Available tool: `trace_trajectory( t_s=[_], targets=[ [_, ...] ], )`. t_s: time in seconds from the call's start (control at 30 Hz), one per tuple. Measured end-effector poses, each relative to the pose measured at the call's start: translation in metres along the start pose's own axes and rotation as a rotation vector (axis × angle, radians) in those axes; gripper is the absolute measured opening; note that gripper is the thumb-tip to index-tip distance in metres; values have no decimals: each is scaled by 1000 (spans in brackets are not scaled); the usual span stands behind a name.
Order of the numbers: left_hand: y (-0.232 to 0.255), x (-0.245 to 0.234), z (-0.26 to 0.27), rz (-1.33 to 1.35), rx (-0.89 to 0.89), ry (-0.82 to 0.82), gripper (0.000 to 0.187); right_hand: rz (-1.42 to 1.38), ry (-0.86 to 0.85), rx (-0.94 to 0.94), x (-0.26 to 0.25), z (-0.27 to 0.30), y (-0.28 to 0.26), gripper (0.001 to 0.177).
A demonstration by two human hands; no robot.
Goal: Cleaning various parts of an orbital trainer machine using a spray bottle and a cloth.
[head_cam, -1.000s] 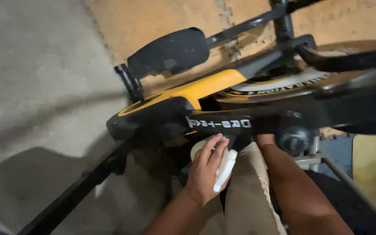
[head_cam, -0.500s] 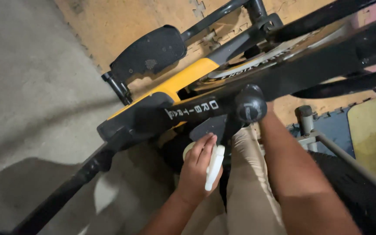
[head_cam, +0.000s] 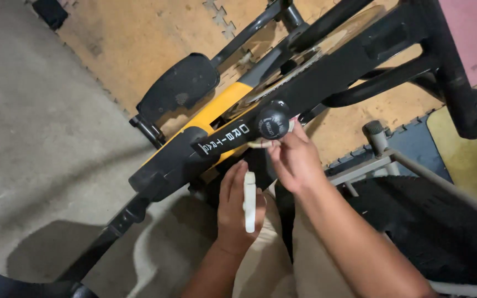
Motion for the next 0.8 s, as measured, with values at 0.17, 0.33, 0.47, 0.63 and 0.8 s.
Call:
trace_trajectory(
  t_s=[0.17, 0.33, 0.47, 0.63, 0.8],
  targets=[
    [9, -1, -1, 96, -135, -33, 50, -155, 21, 27, -15, -51, -21, 18],
    [16, 6, -1, 138, -174, -70, 56, -59, 73, -130, -10, -29, -41, 27],
    [14, 10, -3, 215, -262, -29, 56, 5, 63, -244, -7, 0, -43, 48],
    [-1, 18, 8, 199, -254, -9, 52, 213, 138, -510, -4, -21, 7, 64],
    [-20, 24, 26, 22, -230, 27, 50, 745, 78, -639, 4, -6, 88, 61]
  ],
)
Point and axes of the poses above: each hand's wrist, its own z-axis away from the middle knuckle, its own x-axis out of the palm, y = z × x, the point moved 2 cm from there along -z, towards the middle knuckle, and after that the axes turned 4 degrees about z, right-handed, at the moved point
